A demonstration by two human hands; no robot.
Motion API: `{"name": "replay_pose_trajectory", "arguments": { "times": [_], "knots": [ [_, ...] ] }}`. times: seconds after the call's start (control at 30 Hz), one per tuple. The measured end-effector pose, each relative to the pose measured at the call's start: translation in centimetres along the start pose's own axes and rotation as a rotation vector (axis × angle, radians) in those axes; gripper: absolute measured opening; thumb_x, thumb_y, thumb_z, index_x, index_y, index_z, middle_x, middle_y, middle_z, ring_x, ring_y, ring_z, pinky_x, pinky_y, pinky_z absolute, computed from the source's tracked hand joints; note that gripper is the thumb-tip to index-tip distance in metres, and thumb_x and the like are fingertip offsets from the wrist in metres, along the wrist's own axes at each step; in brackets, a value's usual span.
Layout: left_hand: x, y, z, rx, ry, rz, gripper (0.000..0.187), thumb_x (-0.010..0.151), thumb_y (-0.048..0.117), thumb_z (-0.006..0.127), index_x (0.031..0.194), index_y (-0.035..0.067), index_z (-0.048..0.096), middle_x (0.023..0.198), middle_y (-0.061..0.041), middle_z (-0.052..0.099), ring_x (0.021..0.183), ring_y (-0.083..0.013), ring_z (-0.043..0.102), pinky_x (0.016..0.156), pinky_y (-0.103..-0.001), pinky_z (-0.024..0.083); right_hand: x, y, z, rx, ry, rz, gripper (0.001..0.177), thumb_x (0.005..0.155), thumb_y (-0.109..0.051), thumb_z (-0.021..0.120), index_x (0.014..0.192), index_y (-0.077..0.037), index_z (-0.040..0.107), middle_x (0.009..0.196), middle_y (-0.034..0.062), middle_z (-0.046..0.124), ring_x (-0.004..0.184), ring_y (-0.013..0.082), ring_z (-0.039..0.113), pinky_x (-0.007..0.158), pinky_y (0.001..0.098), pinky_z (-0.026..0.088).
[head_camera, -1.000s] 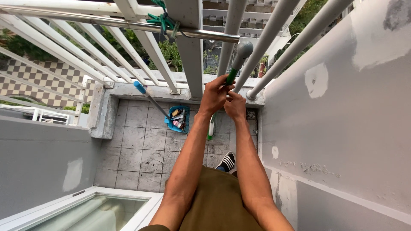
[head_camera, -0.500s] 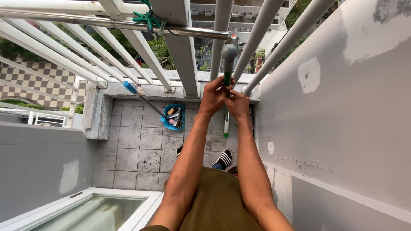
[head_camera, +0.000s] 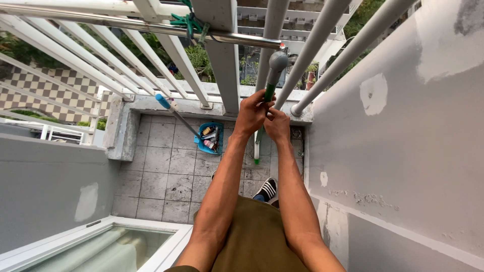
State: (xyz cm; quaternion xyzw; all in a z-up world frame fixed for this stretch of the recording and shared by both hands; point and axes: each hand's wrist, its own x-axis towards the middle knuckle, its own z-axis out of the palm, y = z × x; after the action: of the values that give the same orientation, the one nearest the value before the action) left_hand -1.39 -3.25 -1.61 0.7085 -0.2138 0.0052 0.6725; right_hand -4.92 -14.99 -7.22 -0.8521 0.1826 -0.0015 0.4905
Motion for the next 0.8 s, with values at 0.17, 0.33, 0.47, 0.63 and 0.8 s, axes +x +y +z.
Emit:
{"name": "replay_pose_trajectory", "arguments": {
  "times": [0.17,0.33,0.47,0.63,0.8],
  "knots": [
    [0.0,1.3,-1.8,-0.010,0.018,-0.026,0.033,0.096,-0.005,0.064,0.128,0.003,0.067,0.108,-0.012,0.077,0.101,-0.0217,0.077,0.083,-0.034,0.069,-0.3,-1.8,1.3,0.051,0.013,-0.066,0.025,0.091,-0.016,0.068,0.113,-0.009,0.076,0.098,0.0134,0.080,0.094,0.0242,0.079,0.080,0.0390,0.063],
    [0.2,1.4,-2.3,-0.016,0.029,-0.016,0.036,0.094,-0.008,0.064,0.128,0.003,0.067,0.108,-0.012,0.078,0.101,-0.0222,0.077,0.085,-0.035,0.069,0.1,-1.5,2.3,0.122,-0.006,-0.093,0.024,0.092,-0.015,0.068,0.113,-0.008,0.076,0.098,0.0140,0.080,0.094,0.0236,0.079,0.080,0.0372,0.064],
    [0.3,1.9,-2.3,0.024,0.009,-0.010,0.036,0.096,-0.008,0.060,0.129,0.003,0.066,0.108,-0.012,0.077,0.100,-0.0209,0.078,0.086,-0.035,0.069,-0.4,-2.1,1.8,0.123,0.021,-0.104,0.026,0.090,-0.013,0.067,0.114,-0.007,0.076,0.097,0.0145,0.081,0.094,0.0228,0.080,0.079,0.0368,0.064],
    [0.4,1.7,-1.4,0.006,0.000,0.006,0.036,0.095,-0.006,0.063,0.129,0.004,0.066,0.108,-0.011,0.077,0.098,-0.0197,0.078,0.086,-0.034,0.069,-0.4,-1.8,0.7,0.070,-0.001,-0.029,0.026,0.091,-0.015,0.068,0.115,-0.008,0.076,0.099,0.0141,0.080,0.092,0.0230,0.079,0.079,0.0349,0.063],
    [0.6,3.1,0.0,-0.072,-0.010,-0.077,0.032,0.095,-0.004,0.065,0.126,0.003,0.067,0.106,-0.010,0.078,0.094,-0.0179,0.077,0.075,-0.034,0.069,-0.2,-0.3,-0.6,0.093,0.076,-0.114,0.026,0.091,-0.019,0.072,0.114,-0.008,0.077,0.097,0.0134,0.081,0.094,0.0219,0.080,0.078,0.0365,0.063]
  ]
}}
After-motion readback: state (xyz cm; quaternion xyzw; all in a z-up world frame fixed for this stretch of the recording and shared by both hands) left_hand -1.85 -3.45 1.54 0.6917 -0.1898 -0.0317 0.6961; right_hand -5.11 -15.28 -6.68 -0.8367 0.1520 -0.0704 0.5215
